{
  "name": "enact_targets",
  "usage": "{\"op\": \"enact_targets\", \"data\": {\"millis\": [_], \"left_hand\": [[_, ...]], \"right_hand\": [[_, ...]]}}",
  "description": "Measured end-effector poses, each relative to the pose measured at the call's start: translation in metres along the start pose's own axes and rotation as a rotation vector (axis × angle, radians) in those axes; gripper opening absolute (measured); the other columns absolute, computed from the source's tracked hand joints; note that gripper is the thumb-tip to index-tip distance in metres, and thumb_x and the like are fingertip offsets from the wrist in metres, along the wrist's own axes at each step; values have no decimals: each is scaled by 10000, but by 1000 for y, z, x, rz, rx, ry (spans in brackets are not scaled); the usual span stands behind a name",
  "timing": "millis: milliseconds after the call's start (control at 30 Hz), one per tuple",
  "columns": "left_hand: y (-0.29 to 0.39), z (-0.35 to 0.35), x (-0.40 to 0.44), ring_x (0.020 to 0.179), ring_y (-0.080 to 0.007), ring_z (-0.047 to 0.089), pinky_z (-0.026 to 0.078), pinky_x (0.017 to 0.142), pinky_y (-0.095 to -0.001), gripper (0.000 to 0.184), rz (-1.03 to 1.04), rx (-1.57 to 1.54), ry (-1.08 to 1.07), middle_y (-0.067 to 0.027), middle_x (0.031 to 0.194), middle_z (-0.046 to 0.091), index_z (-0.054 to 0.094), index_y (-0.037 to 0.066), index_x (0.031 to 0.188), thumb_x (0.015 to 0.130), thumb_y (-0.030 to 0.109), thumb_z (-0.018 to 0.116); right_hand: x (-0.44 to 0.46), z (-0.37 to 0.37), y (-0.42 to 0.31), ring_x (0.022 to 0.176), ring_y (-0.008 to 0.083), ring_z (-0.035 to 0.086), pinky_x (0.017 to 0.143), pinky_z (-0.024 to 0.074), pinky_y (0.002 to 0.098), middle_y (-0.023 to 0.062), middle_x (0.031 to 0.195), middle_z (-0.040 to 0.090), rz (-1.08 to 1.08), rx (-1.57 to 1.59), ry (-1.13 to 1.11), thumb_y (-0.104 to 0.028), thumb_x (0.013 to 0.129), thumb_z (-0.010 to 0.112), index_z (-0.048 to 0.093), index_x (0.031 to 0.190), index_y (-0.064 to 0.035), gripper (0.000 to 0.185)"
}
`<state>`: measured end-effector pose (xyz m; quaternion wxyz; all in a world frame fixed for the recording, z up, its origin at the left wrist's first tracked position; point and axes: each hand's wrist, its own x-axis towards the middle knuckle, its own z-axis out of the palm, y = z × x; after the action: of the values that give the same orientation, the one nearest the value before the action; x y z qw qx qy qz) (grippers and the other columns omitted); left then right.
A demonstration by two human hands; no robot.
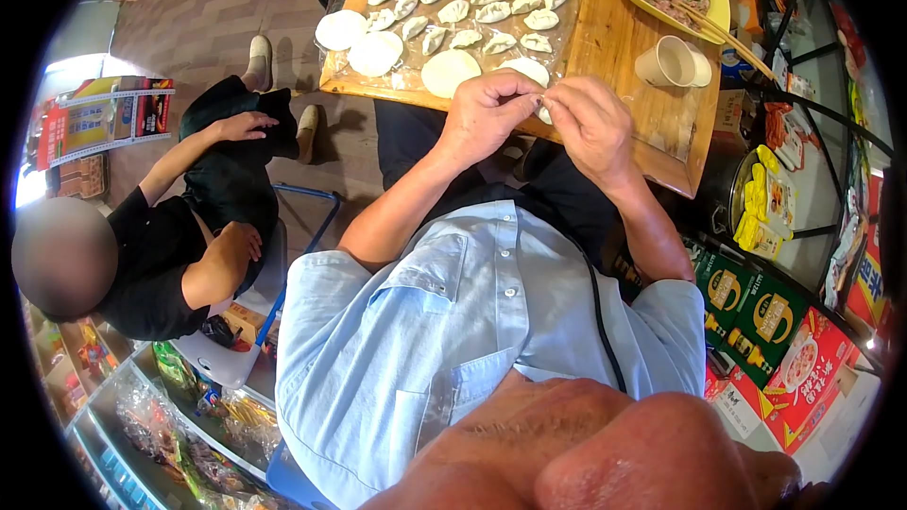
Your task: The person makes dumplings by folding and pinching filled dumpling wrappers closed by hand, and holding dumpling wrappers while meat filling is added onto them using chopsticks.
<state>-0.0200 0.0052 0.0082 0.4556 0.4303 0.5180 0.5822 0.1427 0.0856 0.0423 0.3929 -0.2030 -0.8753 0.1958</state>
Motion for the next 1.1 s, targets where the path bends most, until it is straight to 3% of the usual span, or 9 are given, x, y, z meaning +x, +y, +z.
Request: {"op": "enact_targets", "data": {"millis": [300,400,467,600,667,767,867,1100], "left_hand": [[-5,5,0,734,-80,606,484,673,-228,78,149,149,69,-37,823,682,709,-23,900,890,34,658],[-4,6,1,735,-77,606,480,676,-219,92,16,18,76,-28,849,691,712,-26,922,910,41,650],[-2,5,2,766,-89,635,503,707,-220,110,-142,-223,89,-35,880,702,705,-36,965,936,44,636],[0,2,4,826,-123,670,547,772,-247,125,-161,-397,92,-66,928,710,692,-46,1006,956,41,619],[1,0,5,916,-165,688,583,840,-310,131,-169,-439,89,-83,985,709,686,-35,1036,972,60,622],[-2,1,6,934,-182,687,588,859,-333,125,-129,-471,111,-98,1006,702,676,-37,1040,975,48,612],[1,3,7,956,-194,684,588,883,-355,125,-124,-500,108,-109,1032,695,662,-41,1058,977,31,600],[-2,6,8,990,-201,678,573,916,-364,133,-105,-477,109,-123,1074,688,653,-42,1079,975,16,594]], "right_hand": [[0,0,-1,763,286,656,660,527,383,92,861,657,5,9,12,-27,773,743,691,882,-33,121],[-1,-2,1,778,285,661,674,530,370,103,885,667,15,21,-12,-36,807,733,701,924,-20,122],[-3,-2,2,786,282,670,681,531,346,127,918,677,152,115,6,-64,867,707,707,986,1,136],[-1,-7,4,771,253,680,674,528,321,141,944,687,236,179,76,-100,919,678,703,1035,16,166],[-2,-11,3,757,212,684,651,526,305,134,938,692,327,228,64,-115,924,681,700,1044,18,180],[-12,-13,6,743,184,681,638,526,290,123,932,697,419,212,-14,-112,911,701,697,1050,20,191],[-15,-12,6,728,175,676,624,525,286,117,911,699,383,227,-6,-96,891,721,697,1039,21,190],[-12,-15,2,698,247,673,595,511,324,130,860,689,374,114,27,-67,864,726,691,962,7,127]]}}
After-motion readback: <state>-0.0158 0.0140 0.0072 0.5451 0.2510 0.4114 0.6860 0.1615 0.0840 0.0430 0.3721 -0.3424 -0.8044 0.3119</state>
